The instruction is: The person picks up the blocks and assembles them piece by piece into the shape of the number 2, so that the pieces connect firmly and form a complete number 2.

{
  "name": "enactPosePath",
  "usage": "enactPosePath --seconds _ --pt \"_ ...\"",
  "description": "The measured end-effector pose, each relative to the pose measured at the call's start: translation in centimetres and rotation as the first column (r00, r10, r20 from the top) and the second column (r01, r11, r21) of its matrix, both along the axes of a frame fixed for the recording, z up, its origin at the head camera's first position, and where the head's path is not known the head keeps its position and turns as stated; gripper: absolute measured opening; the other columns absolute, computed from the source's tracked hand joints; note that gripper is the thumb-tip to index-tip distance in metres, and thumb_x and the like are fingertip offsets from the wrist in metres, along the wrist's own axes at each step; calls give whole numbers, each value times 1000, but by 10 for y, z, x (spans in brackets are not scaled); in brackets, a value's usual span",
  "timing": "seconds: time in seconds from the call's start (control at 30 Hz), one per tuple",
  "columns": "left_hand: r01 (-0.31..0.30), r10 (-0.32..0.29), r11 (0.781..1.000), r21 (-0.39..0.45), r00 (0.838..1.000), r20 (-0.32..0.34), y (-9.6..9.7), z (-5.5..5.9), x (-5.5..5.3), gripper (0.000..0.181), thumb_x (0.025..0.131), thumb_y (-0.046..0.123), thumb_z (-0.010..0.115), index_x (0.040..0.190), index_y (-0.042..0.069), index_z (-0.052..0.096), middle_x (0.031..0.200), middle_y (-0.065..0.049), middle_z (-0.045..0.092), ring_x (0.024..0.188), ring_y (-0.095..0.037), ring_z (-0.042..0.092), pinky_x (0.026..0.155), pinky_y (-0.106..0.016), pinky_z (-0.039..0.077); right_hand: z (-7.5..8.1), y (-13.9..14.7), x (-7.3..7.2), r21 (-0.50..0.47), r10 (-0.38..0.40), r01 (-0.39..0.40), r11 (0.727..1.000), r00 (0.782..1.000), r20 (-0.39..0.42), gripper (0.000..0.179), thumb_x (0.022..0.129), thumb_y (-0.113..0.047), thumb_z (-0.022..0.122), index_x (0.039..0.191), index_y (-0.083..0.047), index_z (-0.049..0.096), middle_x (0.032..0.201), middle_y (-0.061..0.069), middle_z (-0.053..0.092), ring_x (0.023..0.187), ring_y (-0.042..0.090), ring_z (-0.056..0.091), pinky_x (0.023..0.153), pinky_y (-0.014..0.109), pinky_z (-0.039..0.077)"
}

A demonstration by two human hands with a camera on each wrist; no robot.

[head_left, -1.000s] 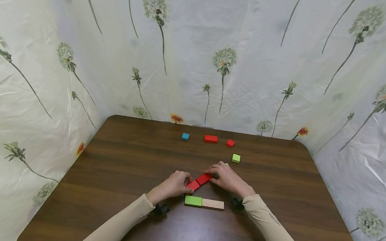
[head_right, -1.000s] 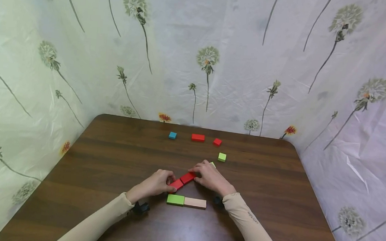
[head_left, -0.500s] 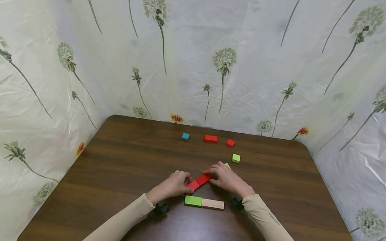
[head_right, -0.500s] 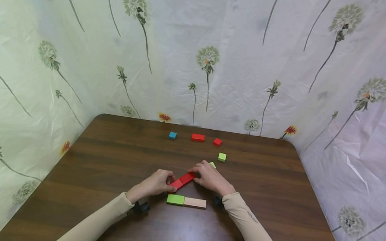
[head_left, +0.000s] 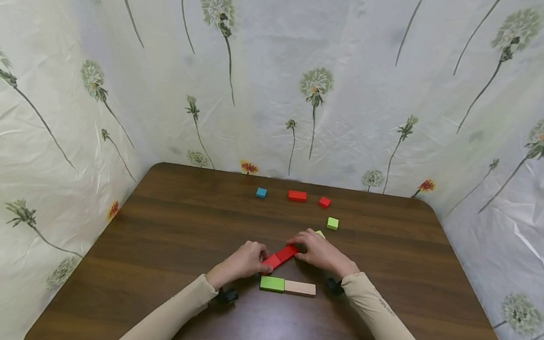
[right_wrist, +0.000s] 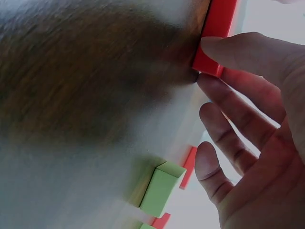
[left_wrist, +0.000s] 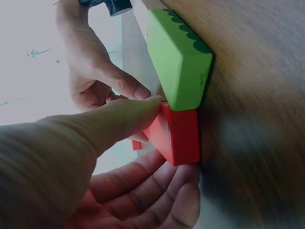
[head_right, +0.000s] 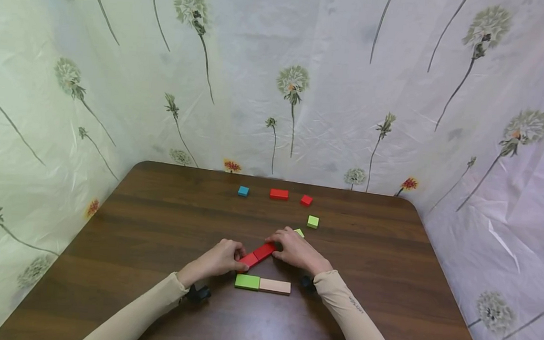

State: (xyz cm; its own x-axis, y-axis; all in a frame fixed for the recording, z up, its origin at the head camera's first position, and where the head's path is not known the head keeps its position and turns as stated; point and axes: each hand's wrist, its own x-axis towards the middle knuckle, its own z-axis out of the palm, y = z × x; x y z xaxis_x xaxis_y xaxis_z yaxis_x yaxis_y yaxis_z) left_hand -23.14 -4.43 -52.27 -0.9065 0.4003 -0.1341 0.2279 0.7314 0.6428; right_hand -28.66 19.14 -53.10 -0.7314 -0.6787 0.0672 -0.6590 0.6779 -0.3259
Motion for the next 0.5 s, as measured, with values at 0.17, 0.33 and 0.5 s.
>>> enactPosePath --seconds 0.17,0.33,0.5 --pt "6 -6 1000 -5 1000 -15 0 -2 0 24 81 23 78 88 4 66 69 3 56 58 -8 46 52 -19 39 -2 0 -1 -1 5 -5 1000 1000 18 37 83 -16 75 119 -14 69 115 2 67 104 20 54 87 38 47" --pt "9 -9 1000 5 1000 -21 -1 -2 0 24 80 23 79 87 4 66 69 2 56 59 -8 47 53 -20 39 -3 2 -1 -23 3 -2 1000 1000 24 38 81 -16 76 119 -14 68 115 2 67 103 19 54 86 38 47" --pt "11 -11 1000 6 1000 -27 -1 -2 -1 23 80 22 79 87 4 66 70 3 57 59 -8 47 53 -20 39 -1 5 0 -50 -24 28 998 997 68 41 82 -19 77 121 -13 67 118 2 66 106 19 53 89 41 45"
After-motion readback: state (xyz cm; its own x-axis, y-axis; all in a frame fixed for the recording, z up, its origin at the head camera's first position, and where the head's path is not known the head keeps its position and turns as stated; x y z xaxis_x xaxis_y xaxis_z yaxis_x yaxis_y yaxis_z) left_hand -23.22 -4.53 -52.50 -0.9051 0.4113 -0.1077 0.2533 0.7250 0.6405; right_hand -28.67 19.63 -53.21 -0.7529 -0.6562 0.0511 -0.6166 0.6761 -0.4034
